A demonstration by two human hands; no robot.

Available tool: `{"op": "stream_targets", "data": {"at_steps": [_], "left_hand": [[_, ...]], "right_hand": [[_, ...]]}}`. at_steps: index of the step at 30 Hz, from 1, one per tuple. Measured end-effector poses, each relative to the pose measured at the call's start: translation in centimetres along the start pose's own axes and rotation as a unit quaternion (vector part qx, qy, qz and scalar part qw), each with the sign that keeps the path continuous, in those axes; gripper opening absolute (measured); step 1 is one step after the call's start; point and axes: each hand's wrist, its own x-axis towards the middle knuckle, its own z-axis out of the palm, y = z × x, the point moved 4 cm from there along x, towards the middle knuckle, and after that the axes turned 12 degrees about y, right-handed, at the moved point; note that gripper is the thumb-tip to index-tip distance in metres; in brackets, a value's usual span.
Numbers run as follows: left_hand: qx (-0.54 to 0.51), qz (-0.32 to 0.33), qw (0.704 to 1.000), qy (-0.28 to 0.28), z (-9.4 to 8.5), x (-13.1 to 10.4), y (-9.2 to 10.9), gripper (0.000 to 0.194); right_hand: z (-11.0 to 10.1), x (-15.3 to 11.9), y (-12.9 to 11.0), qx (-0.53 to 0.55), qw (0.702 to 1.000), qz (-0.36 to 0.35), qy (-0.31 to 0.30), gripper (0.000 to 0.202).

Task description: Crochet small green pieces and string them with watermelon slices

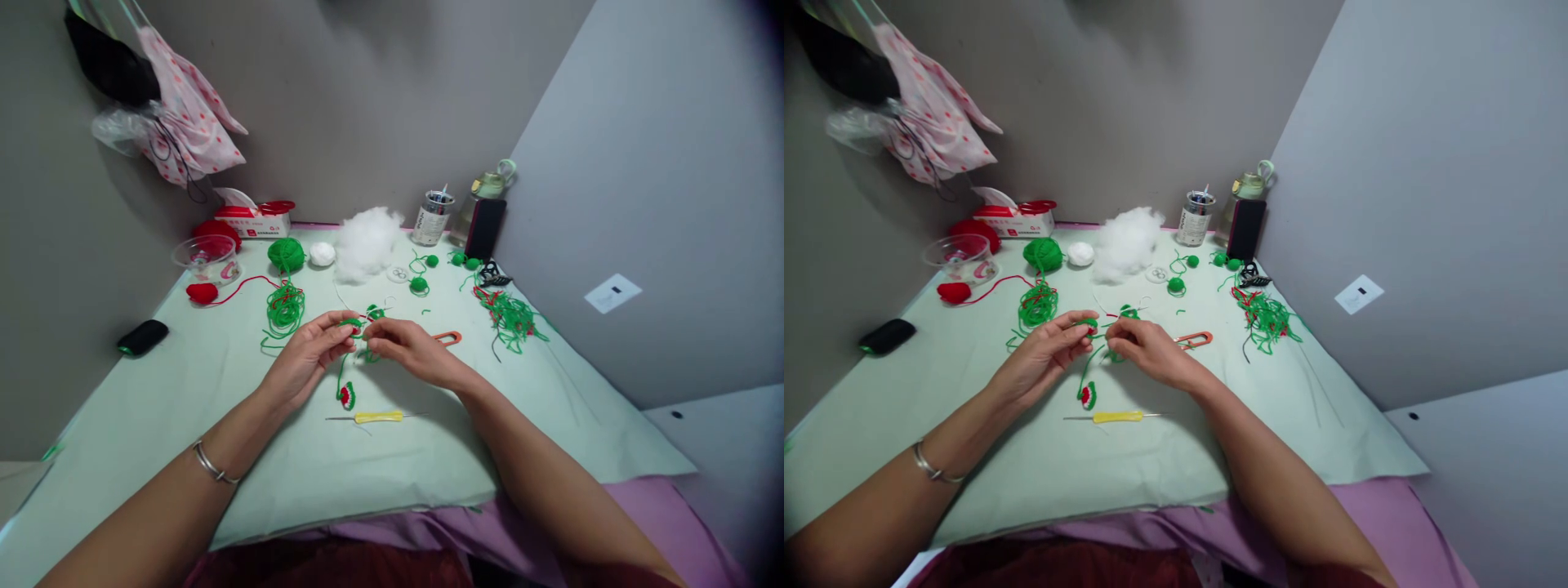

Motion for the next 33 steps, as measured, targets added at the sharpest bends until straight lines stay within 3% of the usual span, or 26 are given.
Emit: {"op": "stream_targets", "data": {"at_steps": [6, 13, 17, 22, 33], "left_hand": [[0.07, 0.032, 0.997, -0.004, 0.3, -0.2, 0.0, 0.019], [0.088, 0.033, 0.996, 0.004, 0.2, -0.2, -0.1, 0.024], [0.101, 0.034, 0.994, -0.011, 0.3, -0.2, 0.0, 0.023], [0.105, 0.035, 0.994, -0.016, 0.4, -0.3, 0.0, 0.02], [0.093, 0.016, 0.995, -0.025, 0.7, -0.6, 0.2, 0.019]], "right_hand": [[-1.9, 0.2, -0.5, 0.097, 0.992, 0.008, 0.078, 0.012], [-3.1, -0.1, -1.5, -0.041, 0.976, -0.135, 0.164, 0.007], [-3.0, -0.2, -1.5, -0.101, 0.964, -0.186, 0.162, 0.01], [-2.7, -0.4, -1.6, -0.161, 0.957, -0.194, 0.143, 0.014], [-3.0, -0.5, -1.9, -0.135, 0.961, -0.201, 0.132, 0.014]]}}
